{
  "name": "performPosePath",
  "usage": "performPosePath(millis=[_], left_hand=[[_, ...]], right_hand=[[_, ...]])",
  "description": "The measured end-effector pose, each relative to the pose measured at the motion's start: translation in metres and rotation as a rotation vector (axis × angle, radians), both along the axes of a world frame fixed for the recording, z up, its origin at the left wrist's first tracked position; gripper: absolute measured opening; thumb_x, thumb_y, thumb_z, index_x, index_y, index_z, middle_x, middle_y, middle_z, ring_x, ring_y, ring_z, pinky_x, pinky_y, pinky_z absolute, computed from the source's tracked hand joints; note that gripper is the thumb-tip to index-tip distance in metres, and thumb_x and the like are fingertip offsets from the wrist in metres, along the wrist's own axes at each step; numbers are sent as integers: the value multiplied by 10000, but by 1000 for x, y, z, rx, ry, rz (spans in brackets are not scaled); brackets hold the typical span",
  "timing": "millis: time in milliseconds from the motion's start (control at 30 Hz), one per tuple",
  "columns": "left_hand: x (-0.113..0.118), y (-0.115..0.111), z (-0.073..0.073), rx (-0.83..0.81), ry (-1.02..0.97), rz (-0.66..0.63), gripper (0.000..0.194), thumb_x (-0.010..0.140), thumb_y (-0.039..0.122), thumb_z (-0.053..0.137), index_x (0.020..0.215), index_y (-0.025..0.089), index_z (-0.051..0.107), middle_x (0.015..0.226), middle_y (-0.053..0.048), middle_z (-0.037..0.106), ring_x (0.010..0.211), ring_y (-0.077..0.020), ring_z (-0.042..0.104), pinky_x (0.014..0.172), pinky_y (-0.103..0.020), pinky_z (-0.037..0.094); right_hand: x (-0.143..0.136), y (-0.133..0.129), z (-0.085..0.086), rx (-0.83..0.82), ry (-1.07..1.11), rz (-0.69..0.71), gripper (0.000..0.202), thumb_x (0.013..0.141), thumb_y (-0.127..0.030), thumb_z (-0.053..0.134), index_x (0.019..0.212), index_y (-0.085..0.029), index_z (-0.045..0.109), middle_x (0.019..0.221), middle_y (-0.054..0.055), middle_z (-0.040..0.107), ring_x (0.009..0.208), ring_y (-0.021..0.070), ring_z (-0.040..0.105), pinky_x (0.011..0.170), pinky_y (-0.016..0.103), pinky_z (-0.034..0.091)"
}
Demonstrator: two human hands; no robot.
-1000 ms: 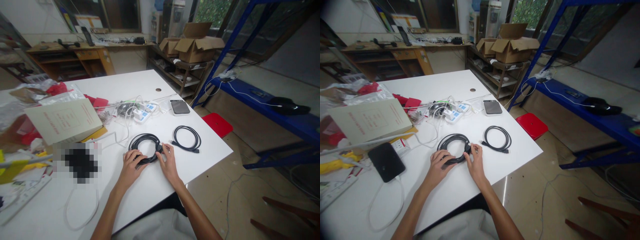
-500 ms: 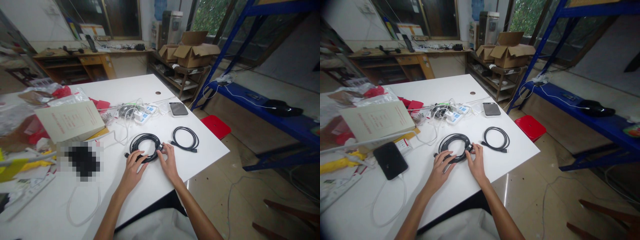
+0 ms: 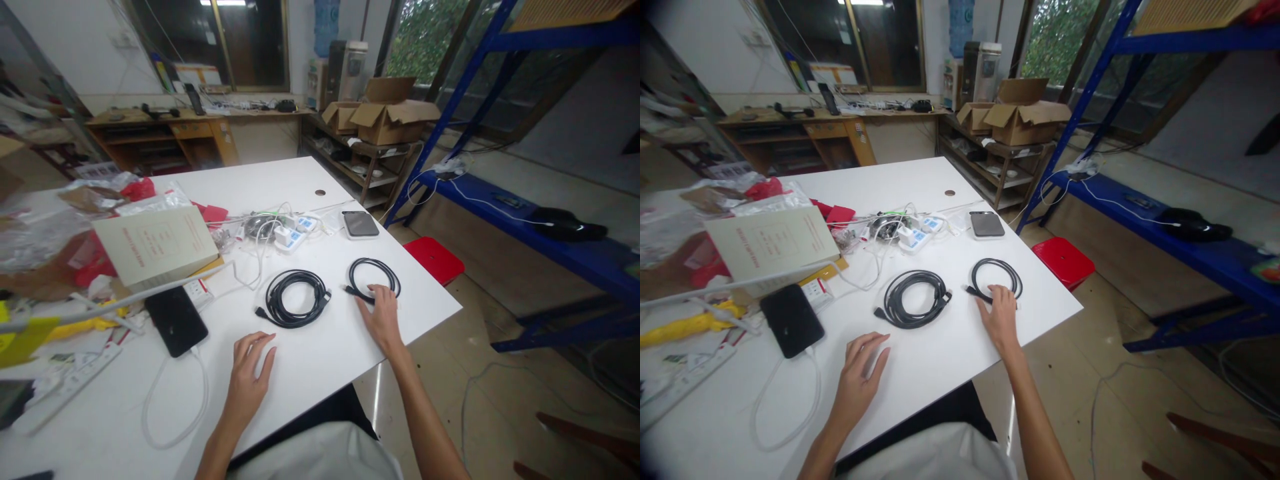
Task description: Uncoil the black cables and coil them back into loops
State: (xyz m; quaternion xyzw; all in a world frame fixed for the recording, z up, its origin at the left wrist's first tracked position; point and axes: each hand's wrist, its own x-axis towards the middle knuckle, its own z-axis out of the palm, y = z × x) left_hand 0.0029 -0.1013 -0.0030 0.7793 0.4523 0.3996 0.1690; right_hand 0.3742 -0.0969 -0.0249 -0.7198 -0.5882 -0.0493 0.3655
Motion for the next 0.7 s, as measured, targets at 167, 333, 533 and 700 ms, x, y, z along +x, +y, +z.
performPosePath(millis=[167,333,533,700], left_hand=[[-3,-3,-3,-118,-97,-43,238,1047,250,620,1276,279,679,1183,-64,687,1147,-234,663,1008,-406,558],[0,5,-7,-262,-181,-32,227,1050,326,632,1261,258,676,1152,-50,706,1068,-203,700,986,-378,570],[-1,8,-7,-307,-209,6,251,1037,404,641,1208,235,714,1116,-52,738,1019,-201,729,961,-365,594],[-2,8,-6,-296,-215,-8,249,1037,418,632,1175,236,730,1098,-57,754,1010,-210,742,945,-368,608]], right_hand=[[33,-16,-7,-182,-233,-36,445,1094,-594,475,1030,-183,631,970,119,691,941,276,603,882,405,402],[23,-16,-5,-218,-275,-30,475,1127,-577,387,965,-193,614,901,93,674,884,258,595,841,380,368],[24,-15,-4,-227,-129,-94,551,1102,-667,339,949,-204,595,889,114,668,863,267,599,818,369,377],[21,-19,0,-240,18,-157,559,1077,-700,351,964,-212,598,726,66,634,656,230,566,650,316,306]])
